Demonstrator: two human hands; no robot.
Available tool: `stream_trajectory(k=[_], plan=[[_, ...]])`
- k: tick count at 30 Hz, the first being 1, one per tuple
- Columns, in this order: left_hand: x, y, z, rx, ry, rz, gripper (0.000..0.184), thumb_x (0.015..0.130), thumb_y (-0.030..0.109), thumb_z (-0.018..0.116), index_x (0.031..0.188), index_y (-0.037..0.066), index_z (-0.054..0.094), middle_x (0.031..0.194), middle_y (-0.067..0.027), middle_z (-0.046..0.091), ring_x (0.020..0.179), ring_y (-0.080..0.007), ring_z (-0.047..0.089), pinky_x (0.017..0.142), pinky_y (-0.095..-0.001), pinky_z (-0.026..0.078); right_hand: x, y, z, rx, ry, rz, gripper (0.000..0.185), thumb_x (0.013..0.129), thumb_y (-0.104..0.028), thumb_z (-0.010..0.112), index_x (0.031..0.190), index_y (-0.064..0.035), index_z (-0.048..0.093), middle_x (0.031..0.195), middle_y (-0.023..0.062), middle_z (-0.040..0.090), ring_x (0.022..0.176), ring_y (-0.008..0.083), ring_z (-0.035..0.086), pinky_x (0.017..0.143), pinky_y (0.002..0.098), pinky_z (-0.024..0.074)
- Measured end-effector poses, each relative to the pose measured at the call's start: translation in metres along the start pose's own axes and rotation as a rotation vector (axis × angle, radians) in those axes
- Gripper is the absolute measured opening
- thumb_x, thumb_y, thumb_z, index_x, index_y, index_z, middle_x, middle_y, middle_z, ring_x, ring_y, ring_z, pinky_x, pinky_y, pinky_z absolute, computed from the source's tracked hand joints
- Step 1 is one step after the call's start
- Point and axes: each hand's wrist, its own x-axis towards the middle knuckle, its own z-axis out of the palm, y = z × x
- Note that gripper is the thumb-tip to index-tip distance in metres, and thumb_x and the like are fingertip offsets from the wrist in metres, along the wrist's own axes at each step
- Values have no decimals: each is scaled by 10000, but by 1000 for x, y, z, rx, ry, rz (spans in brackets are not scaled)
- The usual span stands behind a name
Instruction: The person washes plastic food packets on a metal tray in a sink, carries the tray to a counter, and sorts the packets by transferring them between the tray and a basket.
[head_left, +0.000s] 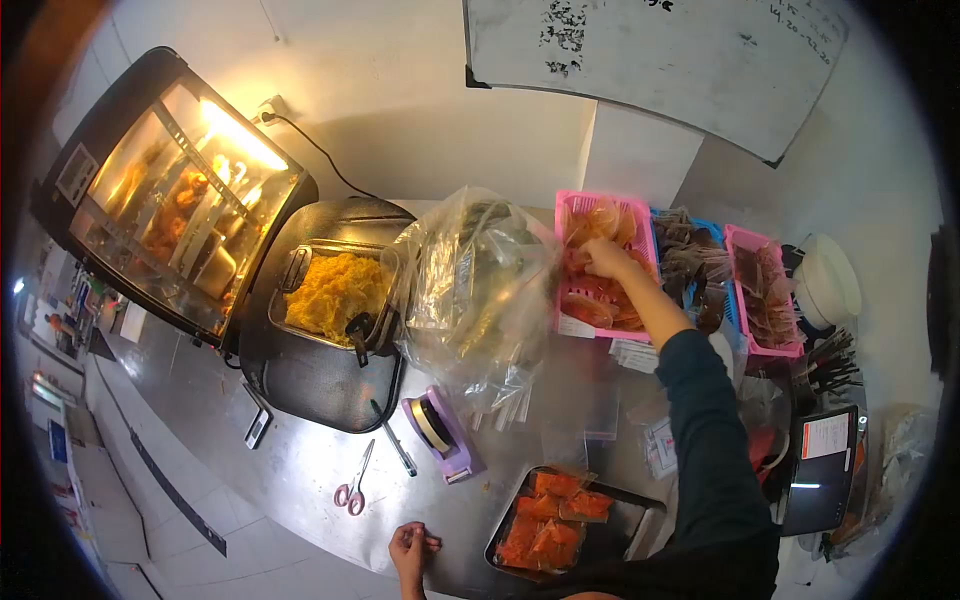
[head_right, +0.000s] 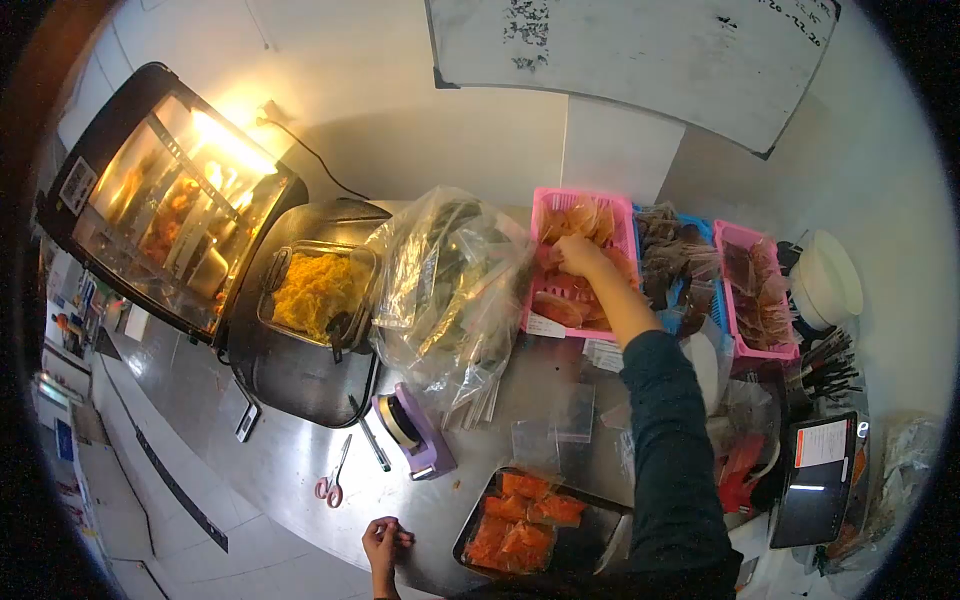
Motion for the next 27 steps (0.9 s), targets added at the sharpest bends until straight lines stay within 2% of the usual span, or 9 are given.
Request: stream_trajectory(k=[4,7,10,13,19,21,22,24,27], plan=[[0,2,0,15,-11,-26,140,825,102,499,889,-22,489,607,-119,566,488,-178,561,455,-255,476,-16,-25,-9,-149,-369,-105,337,596,-117,612,931,-82,592,852,146,597,797,264,578,708,351,454],[-1,5,2,29,-14,-9,138,827,105,499,889,-17,492,592,-116,567,477,-171,557,454,-254,475,-26,-21,-19,44,-529,-117,427,621,-160,591,1039,-81,552,981,145,575,925,233,543,787,309,425],[1,2,0,3,-24,3,133,827,105,498,887,-15,493,584,-116,567,471,-167,555,452,-252,473,-33,-23,-24,340,-465,7,436,708,-250,615,1070,-30,516,1012,92,567,956,181,502,804,281,382],[1,0,0,-14,-22,5,130,829,104,496,883,-14,492,584,-120,566,473,-169,555,449,-251,470,-62,-68,-49,556,-293,169,413,791,-326,532,1086,-38,512,1016,62,559,960,178,490,831,283,368],[4,-5,-4,20,-69,75,123,820,92,500,871,-19,491,586,-115,549,462,-181,537,444,-286,465,-31,-1,25,473,-226,8,664,823,-534,323,1255,-30,307,1311,130,290,1208,232,273,991,313,205],[-8,21,10,152,7,114,134,810,101,528,819,-24,483,583,-80,511,466,-161,524,457,-267,449,-67,-33,-8,247,-109,74,472,854,-383,379,1151,-19,421,1163,141,435,1079,244,408,927,323,300],[1,0,-1,108,25,56,140,803,106,542,812,-22,487,631,-82,516,470,-158,520,462,-272,455,-99,-66,-41,168,-117,73,385,853,-321,423,1089,-21,473,1069,136,503,997,248,470,893,320,337],[0,3,0,149,18,20,175,814,144,531,843,-25,495,641,-64,508,499,-144,514,481,-263,456,-146,-74,-35,259,186,-249,347,817,-266,502,1069,-28,488,1068,138,498,988,251,476,878,320,345],[-9,16,10,310,-53,49,239,848,204,476,913,-24,513,636,-62,540,510,-110,508,484,-217,421,-232,-132,-49,413,225,-205,301,760,-204,555,993,-17,519,961,144,535,918,238,518,806,319,401]])
